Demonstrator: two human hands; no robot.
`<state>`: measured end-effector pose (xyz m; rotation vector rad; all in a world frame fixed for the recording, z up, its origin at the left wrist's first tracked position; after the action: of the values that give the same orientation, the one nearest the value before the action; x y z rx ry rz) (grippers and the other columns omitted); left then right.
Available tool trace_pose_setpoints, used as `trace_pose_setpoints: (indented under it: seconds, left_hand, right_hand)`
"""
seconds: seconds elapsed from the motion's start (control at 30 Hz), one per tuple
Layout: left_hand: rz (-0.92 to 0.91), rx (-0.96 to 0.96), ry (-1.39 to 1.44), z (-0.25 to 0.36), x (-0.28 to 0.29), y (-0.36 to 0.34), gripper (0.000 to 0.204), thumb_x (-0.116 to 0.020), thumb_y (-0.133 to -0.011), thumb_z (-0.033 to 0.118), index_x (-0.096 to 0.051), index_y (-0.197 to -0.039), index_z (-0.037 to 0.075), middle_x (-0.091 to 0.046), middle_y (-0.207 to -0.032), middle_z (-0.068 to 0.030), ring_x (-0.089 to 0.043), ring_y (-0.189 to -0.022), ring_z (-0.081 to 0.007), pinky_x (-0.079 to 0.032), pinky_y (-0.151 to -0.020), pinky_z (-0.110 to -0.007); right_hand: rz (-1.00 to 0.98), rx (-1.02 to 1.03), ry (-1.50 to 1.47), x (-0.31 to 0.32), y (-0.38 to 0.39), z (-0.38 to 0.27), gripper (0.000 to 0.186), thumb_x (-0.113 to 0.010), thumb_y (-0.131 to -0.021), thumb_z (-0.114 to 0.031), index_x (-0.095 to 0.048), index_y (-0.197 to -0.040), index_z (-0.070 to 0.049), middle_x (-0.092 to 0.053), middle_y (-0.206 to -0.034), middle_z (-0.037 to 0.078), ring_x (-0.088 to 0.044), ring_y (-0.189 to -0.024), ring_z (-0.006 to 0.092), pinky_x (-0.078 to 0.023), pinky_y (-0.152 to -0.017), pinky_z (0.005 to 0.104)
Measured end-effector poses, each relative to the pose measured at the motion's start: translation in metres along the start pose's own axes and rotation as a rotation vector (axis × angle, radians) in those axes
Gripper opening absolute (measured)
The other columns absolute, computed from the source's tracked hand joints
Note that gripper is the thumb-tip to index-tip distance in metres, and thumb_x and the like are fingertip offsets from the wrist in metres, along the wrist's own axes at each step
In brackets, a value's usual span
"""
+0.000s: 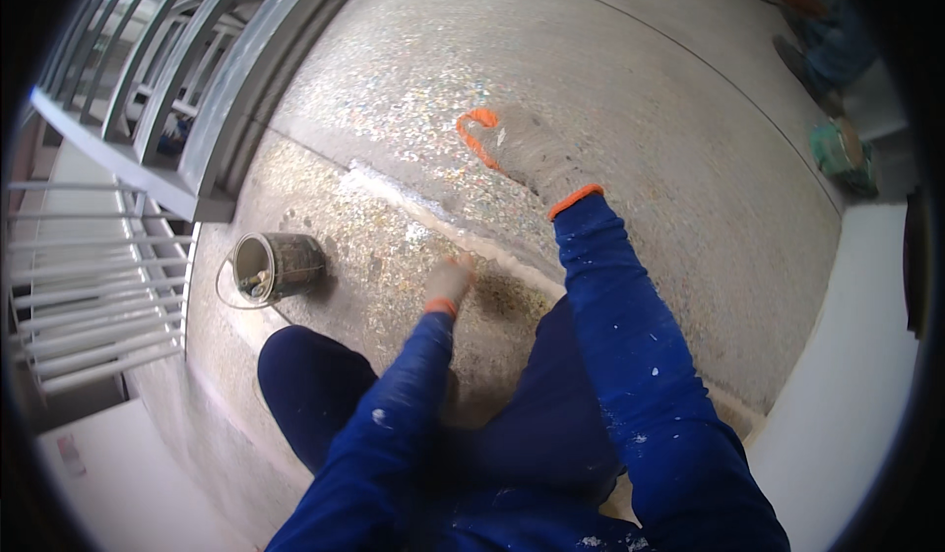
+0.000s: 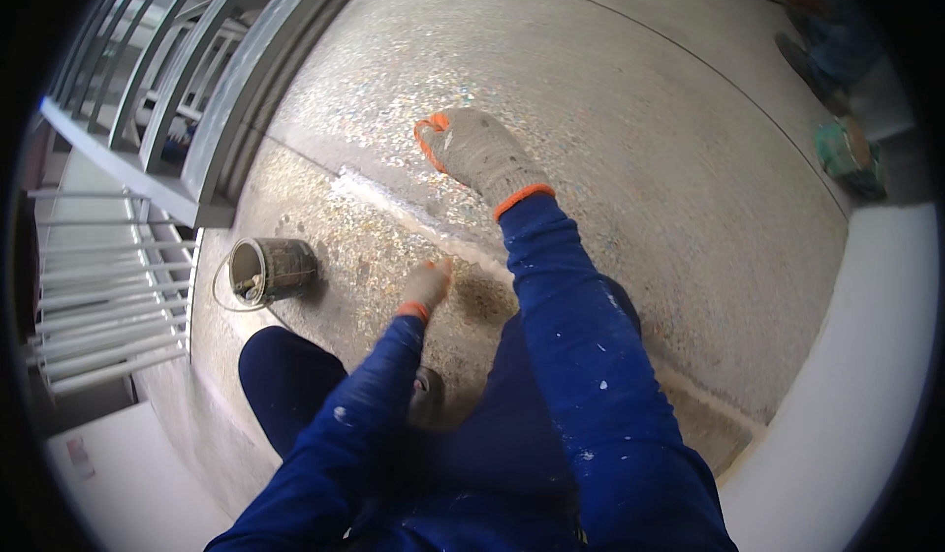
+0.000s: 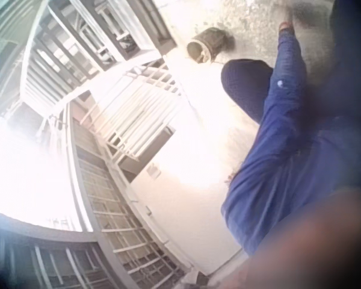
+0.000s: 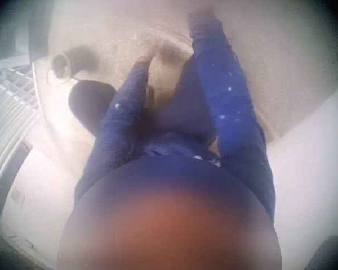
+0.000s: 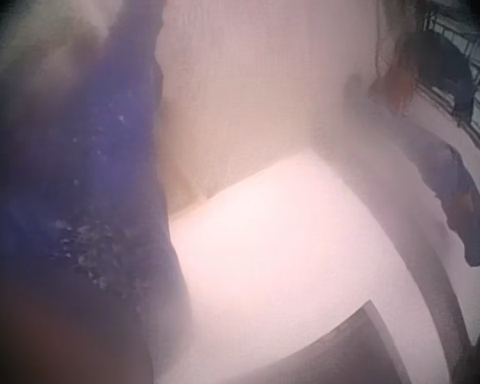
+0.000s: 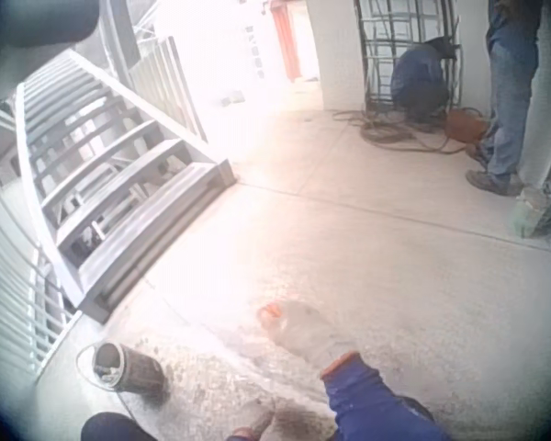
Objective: The person applies a beige grout-like material into floor tile joints using gloved hands. They repeatedly press and smooth the material along the seams, occasionally retrieving more from a nearby bucket.
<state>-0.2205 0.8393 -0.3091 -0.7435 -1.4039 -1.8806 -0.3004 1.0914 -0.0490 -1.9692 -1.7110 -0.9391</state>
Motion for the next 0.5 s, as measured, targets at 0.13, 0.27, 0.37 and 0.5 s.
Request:
trace_pose_setpoints:
  seconds: [0.13, 0.27, 0.37, 0.5]
  left_hand:
    - [0.023, 0.326, 0.246, 0.01, -0.049, 0.056, 0.064, -0.05, -0.101, 0.054, -0.074, -0.113, -0.004, -0.072, -0.117, -0.0336, -0.069, -0.114, -0.0495, -0.052, -0.103, -0.056]
    - [0.126, 0.427, 0.408, 0.034, -0.033, 0.06, 0.067, -0.055, -0.099, 0.058, -0.072, -0.115, -0.005, -0.072, -0.118, -0.033, -0.07, -0.113, -0.0484, -0.053, -0.098, -0.055]
    - [0.233, 0.403, 0.527, 0.058, -0.02, 0.044, 0.065, -0.065, -0.096, 0.058, -0.067, -0.12, -0.002, -0.072, -0.118, -0.0309, -0.069, -0.113, -0.0465, -0.054, -0.097, -0.054]
    - [0.386, 0.49, 0.547, 0.078, -0.029, 0.023, 0.064, -0.074, -0.093, 0.055, -0.059, -0.124, 0.001, -0.068, -0.119, -0.0262, -0.068, -0.113, -0.0443, -0.054, -0.095, -0.054]
  right_hand:
    - [-0.175, -0.026, -0.057, -0.022, -0.016, -0.011, 0.048, -0.059, -0.106, -0.048, -0.072, -0.13, -0.009, -0.077, -0.112, 0.017, -0.074, -0.099, 0.0342, -0.059, -0.089, 0.0443]
    - [-0.138, 0.024, -0.225, -0.027, -0.019, -0.015, 0.045, -0.059, -0.106, -0.047, -0.075, -0.124, -0.009, -0.077, -0.109, 0.019, -0.075, -0.101, 0.0367, -0.058, -0.091, 0.046]
    - [-0.037, 0.128, -0.062, -0.024, -0.016, -0.021, 0.043, -0.062, -0.105, -0.045, -0.073, -0.125, -0.008, -0.077, -0.106, 0.019, -0.076, -0.099, 0.0344, -0.059, -0.089, 0.045]
    - [-0.067, 0.136, 0.059, -0.031, -0.01, -0.015, 0.043, -0.065, -0.104, -0.043, -0.07, -0.13, -0.009, -0.077, -0.105, 0.018, -0.076, -0.096, 0.033, -0.059, -0.088, 0.0461]
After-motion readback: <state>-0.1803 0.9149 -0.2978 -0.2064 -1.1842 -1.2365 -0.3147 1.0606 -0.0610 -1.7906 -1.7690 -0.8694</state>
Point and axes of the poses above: each hand's wrist, its own y-axis away from the middle knuckle, its own x-axis out of the back of the hand, z = x × y, the point moved 6 cm from there along -y, towards the middle knuckle
